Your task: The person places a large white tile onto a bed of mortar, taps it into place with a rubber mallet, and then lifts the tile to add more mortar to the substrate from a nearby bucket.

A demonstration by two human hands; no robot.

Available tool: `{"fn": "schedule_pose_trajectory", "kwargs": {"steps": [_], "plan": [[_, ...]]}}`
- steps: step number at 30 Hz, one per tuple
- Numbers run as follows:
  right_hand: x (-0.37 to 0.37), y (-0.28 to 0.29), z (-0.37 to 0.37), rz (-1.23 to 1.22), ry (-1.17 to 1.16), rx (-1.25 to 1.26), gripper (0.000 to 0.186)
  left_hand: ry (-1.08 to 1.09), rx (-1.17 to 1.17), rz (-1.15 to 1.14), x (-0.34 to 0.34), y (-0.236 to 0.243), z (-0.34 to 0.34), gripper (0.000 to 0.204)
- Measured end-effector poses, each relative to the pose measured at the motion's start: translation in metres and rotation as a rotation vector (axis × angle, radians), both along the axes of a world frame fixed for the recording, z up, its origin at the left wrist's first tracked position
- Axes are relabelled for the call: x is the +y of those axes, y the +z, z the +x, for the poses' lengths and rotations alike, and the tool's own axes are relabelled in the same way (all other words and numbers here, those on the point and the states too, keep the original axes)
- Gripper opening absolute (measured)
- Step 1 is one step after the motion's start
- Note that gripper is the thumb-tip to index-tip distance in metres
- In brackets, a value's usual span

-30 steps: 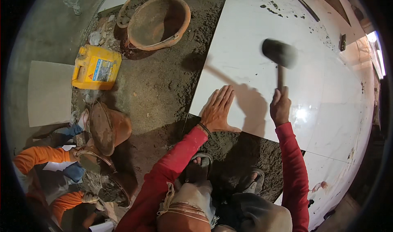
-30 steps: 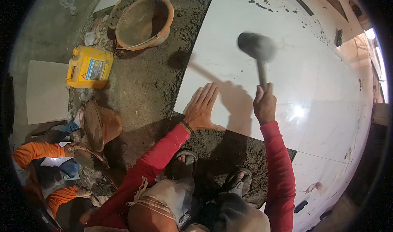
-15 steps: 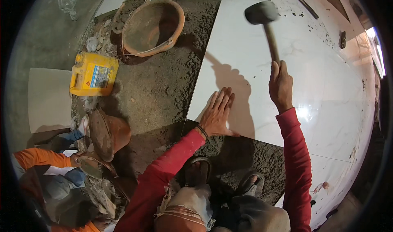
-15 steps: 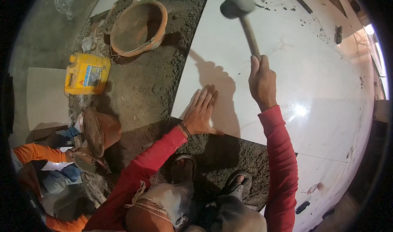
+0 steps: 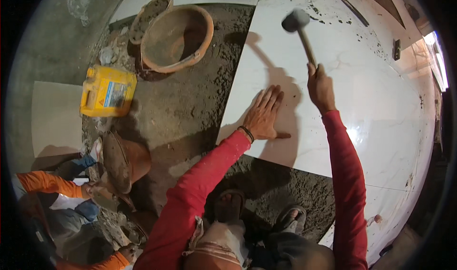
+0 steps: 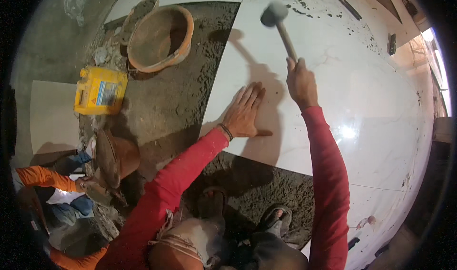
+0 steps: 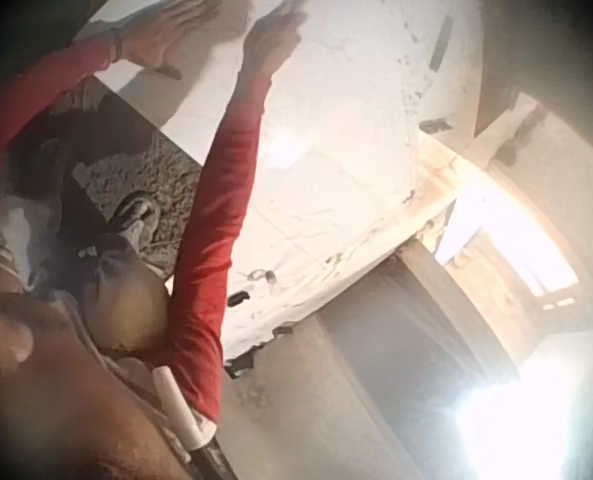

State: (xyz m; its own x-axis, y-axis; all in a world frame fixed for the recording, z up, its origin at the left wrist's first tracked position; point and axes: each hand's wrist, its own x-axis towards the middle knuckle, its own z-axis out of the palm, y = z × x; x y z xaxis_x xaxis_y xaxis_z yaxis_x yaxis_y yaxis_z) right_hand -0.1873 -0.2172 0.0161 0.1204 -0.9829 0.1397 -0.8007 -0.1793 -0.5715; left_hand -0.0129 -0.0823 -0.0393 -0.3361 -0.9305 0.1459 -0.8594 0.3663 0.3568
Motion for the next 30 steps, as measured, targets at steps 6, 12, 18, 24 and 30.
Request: {"fn": "schedule_pose_trajectory", "kwargs": {"steps": [6, 12, 18, 24, 30], "plan": [[-0.012, -0.006, 0.011, 0.109, 0.017, -0.083, 0.031, 0.029, -0.03, 0.002, -0.01, 0.0, 0.001, 0.132], [-0.005, -0.006, 0.021, -0.004, 0.075, -0.19, 0.034, 0.006, -0.016, -0.043, -0.022, -0.002, 0.003, 0.127], [-0.004, -0.005, 0.027, -0.044, 0.067, -0.053, 0.037, -0.004, 0.036, -0.035, -0.021, -0.004, 0.005, 0.124], [-0.003, -0.005, 0.012, 0.171, 0.033, 0.108, 0.031, 0.005, -0.008, -0.014, -0.028, 0.0, 0.005, 0.125], [-0.016, -0.006, -0.003, -0.239, 0.004, -0.272, 0.029, -0.029, -0.048, -0.047, -0.032, 0.001, 0.005, 0.123]]}}
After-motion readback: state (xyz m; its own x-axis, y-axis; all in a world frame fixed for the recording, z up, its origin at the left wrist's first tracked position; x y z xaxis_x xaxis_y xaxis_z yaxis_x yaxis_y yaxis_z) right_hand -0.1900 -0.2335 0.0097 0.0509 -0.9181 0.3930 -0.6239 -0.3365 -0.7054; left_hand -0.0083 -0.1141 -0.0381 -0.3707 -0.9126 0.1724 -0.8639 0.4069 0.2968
